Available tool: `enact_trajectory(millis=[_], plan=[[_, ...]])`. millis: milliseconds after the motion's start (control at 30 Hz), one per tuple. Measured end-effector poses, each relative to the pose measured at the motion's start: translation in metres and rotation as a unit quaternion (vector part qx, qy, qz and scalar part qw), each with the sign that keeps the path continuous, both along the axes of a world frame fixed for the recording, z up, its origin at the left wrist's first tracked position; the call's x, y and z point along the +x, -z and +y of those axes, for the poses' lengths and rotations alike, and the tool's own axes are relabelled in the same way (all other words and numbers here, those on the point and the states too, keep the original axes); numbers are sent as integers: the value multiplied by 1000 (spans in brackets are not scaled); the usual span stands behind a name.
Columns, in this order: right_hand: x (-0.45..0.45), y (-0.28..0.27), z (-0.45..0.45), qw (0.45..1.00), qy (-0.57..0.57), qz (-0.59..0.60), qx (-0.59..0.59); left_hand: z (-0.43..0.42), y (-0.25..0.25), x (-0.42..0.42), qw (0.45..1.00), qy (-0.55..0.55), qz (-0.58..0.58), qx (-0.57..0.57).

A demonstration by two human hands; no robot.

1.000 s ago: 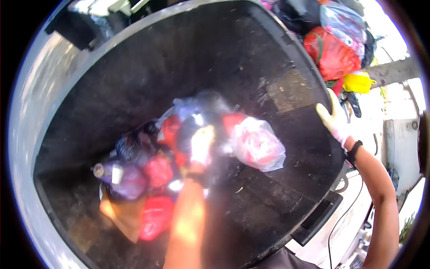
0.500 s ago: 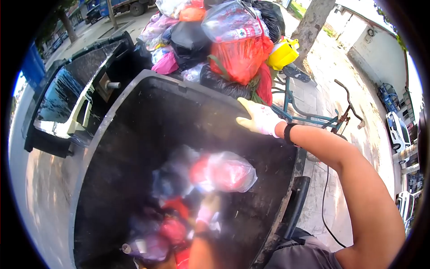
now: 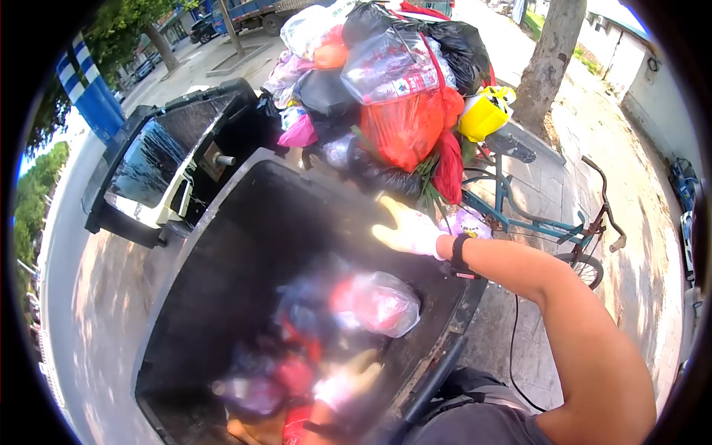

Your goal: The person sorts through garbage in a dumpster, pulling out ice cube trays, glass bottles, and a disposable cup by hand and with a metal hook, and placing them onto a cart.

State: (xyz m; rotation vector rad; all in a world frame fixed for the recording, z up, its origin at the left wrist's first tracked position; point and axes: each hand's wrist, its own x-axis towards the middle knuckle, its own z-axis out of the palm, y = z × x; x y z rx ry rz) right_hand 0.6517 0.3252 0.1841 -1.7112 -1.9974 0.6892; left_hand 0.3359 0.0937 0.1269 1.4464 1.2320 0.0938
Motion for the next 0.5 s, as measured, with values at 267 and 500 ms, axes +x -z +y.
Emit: enact_trajectory(millis=[267, 500], plan=[[84, -128, 179, 906, 304, 94, 278, -81, -145, -17, 991, -83, 70, 78], [155, -192, 356, 925, 212, 316, -9, -157, -204, -26, 940, -244, 212, 112]])
